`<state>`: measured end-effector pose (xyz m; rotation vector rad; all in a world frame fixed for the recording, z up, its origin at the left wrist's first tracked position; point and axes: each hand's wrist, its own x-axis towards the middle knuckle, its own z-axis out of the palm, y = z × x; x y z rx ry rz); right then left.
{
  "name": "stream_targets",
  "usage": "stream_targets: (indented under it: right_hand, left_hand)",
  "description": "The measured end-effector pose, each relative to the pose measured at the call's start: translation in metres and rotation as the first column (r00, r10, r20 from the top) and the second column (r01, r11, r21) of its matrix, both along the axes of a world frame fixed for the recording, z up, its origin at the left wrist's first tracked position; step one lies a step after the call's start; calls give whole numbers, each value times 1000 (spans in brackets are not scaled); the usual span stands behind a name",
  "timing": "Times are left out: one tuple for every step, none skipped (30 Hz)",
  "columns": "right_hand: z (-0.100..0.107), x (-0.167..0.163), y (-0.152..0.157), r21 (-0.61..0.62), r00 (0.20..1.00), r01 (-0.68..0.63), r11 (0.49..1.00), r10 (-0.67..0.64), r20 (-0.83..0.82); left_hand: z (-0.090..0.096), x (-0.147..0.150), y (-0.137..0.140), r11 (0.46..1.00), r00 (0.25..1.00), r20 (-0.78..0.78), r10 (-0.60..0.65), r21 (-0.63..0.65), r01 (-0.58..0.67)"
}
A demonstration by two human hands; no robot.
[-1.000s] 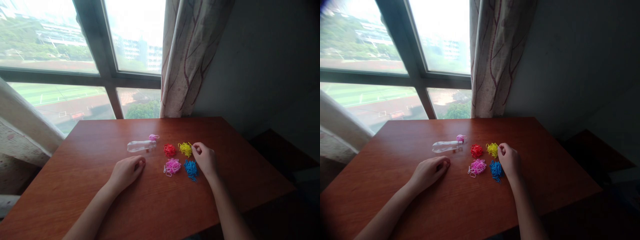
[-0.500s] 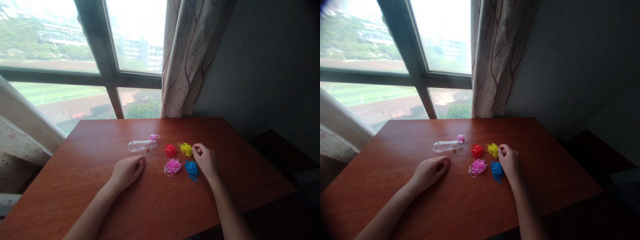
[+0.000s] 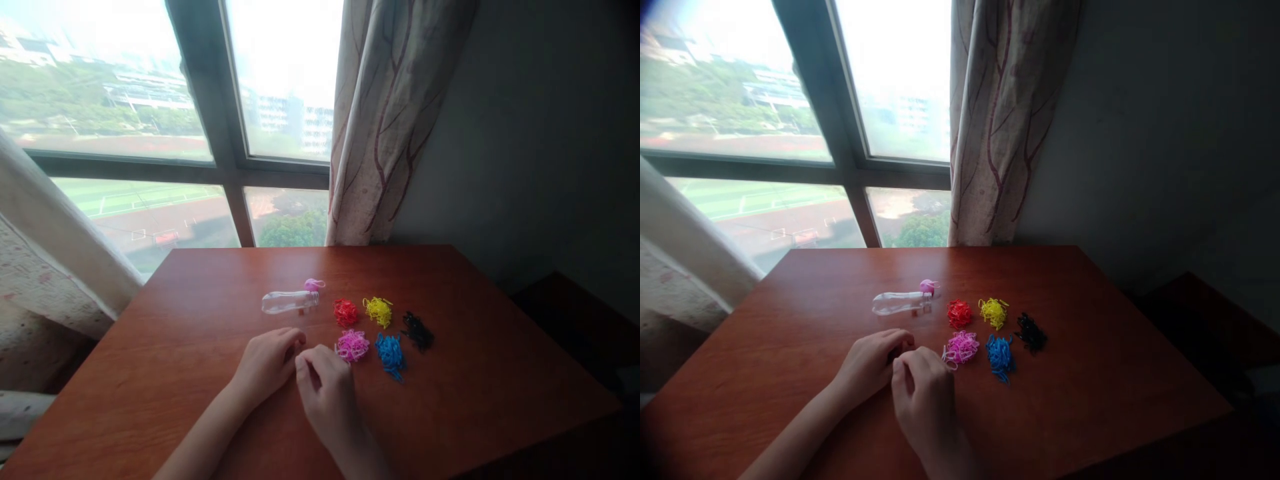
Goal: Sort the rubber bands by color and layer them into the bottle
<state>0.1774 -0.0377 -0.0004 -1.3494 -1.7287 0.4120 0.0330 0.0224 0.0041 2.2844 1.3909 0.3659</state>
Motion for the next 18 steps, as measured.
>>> stream_targets:
  right_hand:
    - [-3,-8,0,-5,1000,-9,1000,9,9]
    - [-7,-13,0,-20,1000,-13,1000,13,18]
    - [-10,-16,0,-41,1000,-14,999,15,23]
    - [-13,-17,0,-65,1000,-13,998,15,27]
    - [-16,-17,0,-89,999,-6,996,9,31]
    - [-18,-16,0,-111,999,2,994,2,36]
    - [-20,-15,-1,-128,999,9,992,-4,40]
    - [-21,-13,-1,-140,999,13,990,-7,44]
    - [-21,-12,-1,-149,999,14,989,-7,46]
    - [-21,-12,-1,-157,999,11,988,-4,46]
    - [-21,-11,-1,-163,999,7,987,0,44]
    - [-21,-12,-1,-166,999,4,986,3,43]
    - [-21,-12,-1,-168,999,2,986,5,43]
    - [-21,-12,-2,-170,999,1,985,7,44]
    - [-20,-13,-2,-173,999,-1,985,9,45]
    - [-20,-13,-2,-176,999,-5,984,13,45]
    - [-20,-13,-2,-180,999,-7,984,15,45]
    - [-20,-13,-2,-184,999,-6,983,15,46]
  left_hand:
    - [0,1,-2,1000,1000,13,-26,-10,26]
    - [0,2,-4,999,999,22,-47,-16,47]
    - [0,2,-6,998,998,27,-61,-17,61]
    - [1,3,-8,998,998,25,-65,-12,66]
    - [1,3,-11,998,998,20,-63,-2,63]
    - [1,4,-13,998,998,13,-58,10,58]
    - [1,4,-15,998,998,6,-55,23,54]
    - [1,4,-17,998,999,0,-52,34,52]
    - [0,5,-19,998,999,-3,-51,41,51]
    - [0,5,-20,998,999,-2,-50,44,50]
    - [0,5,-21,998,999,2,-50,43,50]
    - [0,6,-22,998,999,6,-49,40,49]
    - [0,6,-23,998,999,10,-48,34,47]
    - [0,6,-24,999,999,12,-44,30,44]
    - [-1,6,-24,999,999,13,-39,27,39]
    - [-1,6,-24,999,999,13,-35,27,34]
    - [-1,6,-24,999,999,12,-31,28,31]
    - [-1,6,-24,999,1000,11,-29,30,29]
